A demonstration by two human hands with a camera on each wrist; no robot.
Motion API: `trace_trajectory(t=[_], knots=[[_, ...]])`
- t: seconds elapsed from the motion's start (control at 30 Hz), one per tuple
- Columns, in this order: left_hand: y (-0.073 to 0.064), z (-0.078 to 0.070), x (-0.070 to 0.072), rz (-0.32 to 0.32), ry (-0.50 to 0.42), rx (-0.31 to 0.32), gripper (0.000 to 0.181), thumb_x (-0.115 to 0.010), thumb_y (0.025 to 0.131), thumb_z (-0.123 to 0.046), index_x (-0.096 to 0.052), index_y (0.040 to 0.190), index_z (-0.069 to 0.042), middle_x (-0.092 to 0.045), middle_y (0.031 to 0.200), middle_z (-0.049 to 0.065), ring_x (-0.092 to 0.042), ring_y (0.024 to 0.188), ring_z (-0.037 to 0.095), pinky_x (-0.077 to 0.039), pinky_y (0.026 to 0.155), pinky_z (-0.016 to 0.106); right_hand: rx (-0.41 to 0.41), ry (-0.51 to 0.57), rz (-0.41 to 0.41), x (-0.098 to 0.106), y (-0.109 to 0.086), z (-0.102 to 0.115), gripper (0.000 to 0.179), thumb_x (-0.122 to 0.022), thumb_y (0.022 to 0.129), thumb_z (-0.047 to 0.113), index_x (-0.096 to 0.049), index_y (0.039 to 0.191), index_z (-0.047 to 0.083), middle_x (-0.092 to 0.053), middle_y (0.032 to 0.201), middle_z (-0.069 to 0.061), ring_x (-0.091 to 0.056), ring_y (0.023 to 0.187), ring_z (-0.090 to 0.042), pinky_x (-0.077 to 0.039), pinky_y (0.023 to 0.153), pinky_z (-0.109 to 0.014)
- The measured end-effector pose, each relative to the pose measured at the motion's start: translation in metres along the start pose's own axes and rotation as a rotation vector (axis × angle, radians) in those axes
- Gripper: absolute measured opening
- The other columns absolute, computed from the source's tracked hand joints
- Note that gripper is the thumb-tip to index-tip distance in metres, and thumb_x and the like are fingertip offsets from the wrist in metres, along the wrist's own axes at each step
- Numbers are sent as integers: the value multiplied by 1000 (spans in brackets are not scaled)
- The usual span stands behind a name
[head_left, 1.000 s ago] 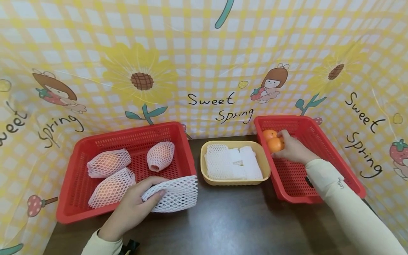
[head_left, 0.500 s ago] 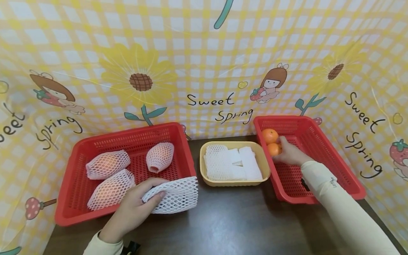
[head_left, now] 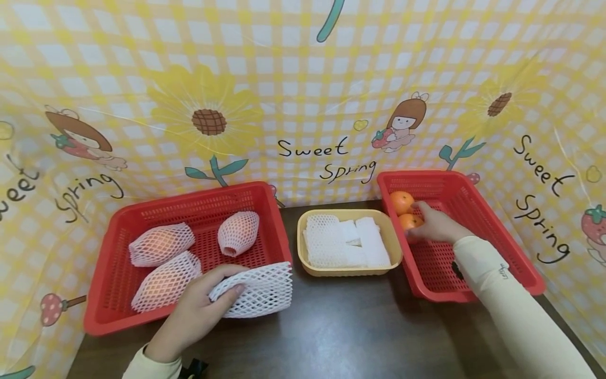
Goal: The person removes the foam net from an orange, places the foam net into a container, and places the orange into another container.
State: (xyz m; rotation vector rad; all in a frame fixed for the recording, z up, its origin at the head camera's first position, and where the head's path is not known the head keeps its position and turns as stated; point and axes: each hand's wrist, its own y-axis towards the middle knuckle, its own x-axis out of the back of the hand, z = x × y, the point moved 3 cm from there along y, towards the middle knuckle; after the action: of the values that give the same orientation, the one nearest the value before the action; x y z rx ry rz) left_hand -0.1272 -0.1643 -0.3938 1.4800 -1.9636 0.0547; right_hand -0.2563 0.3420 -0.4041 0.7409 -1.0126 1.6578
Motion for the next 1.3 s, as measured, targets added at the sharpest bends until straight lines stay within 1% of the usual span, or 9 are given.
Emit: trace_trajectory(t=[0.17,0.33,0.5,0.6,0.7,0.93,1.1,1.2,1.3], knots=[[0,-2,-1,6,15,-2,32,-72,94,-6,-68,120,-24,-68,110,-10,-63,93,11,-50,81,25,-3,9,12,4,-4,1,85,-75,90,38,-33,150,-5,-50,136,-32,-51,118,-45,-40,98,-66],[1,-4,-3,21,5,7,32,-72,94,-8,-67,121,-26,-68,111,-10,-63,93,10,-51,81,27,-11,-14,-72,12,-12,7,73,-71,93,38,-42,145,-4,-53,135,-30,-54,115,-43,-44,94,-65],[3,-7,-9,65,-51,13,31,-70,96,-11,-66,122,-27,-69,109,-9,-64,90,11,-52,78,28,39,55,-138,19,-36,40,64,-67,96,41,-48,144,3,-53,140,-25,-54,121,-43,-48,93,-60],[5,-10,-15,118,-94,37,30,-70,97,-16,-64,125,-25,-69,107,-10,-64,87,12,-53,75,29,156,135,-155,16,-56,77,49,-69,97,35,-56,136,8,-60,132,-18,-60,115,-37,-55,86,-51],[7,-13,-23,182,-118,39,34,-70,97,-19,-62,130,-21,-68,112,-9,-64,90,13,-53,78,30,360,188,-133,3,-74,115,29,-71,96,24,-66,122,13,-64,124,-9,-62,110,-28,-56,84,-45],[10,-24,-44,349,-111,33,44,-67,100,-30,-53,141,-25,-67,107,-6,-63,86,9,-52,77,29,797,260,154,-49,-107,182,13,-68,99,24,-74,110,25,-58,137,0,-50,131,-21,-41,106,-42],[8,-35,-58,424,-63,-53,49,-64,101,-33,-47,147,-23,-67,102,-9,-62,78,4,-53,74,29,937,250,294,-91,-115,203,20,-62,99,13,-74,113,20,-59,133,2,-54,124,-13,-44,103,-33],[6,-38,-64,447,-15,-98,51,-63,102,-32,-46,149,-22,-67,112,-8,-62,83,2,-54,81,31,963,230,281,-107,-117,209,27,-61,93,0,-73,110,16,-63,116,6,-58,106,-5,-49,91,-23],[5,-38,-66,454,-6,-77,50,-63,102,-32,-46,149,-25,-67,110,-9,-61,84,1,-53,82,31,944,224,250,-112,-116,208,31,-59,89,-8,-72,107,13,-65,104,8,-56,93,-1,-49,82,-18]])
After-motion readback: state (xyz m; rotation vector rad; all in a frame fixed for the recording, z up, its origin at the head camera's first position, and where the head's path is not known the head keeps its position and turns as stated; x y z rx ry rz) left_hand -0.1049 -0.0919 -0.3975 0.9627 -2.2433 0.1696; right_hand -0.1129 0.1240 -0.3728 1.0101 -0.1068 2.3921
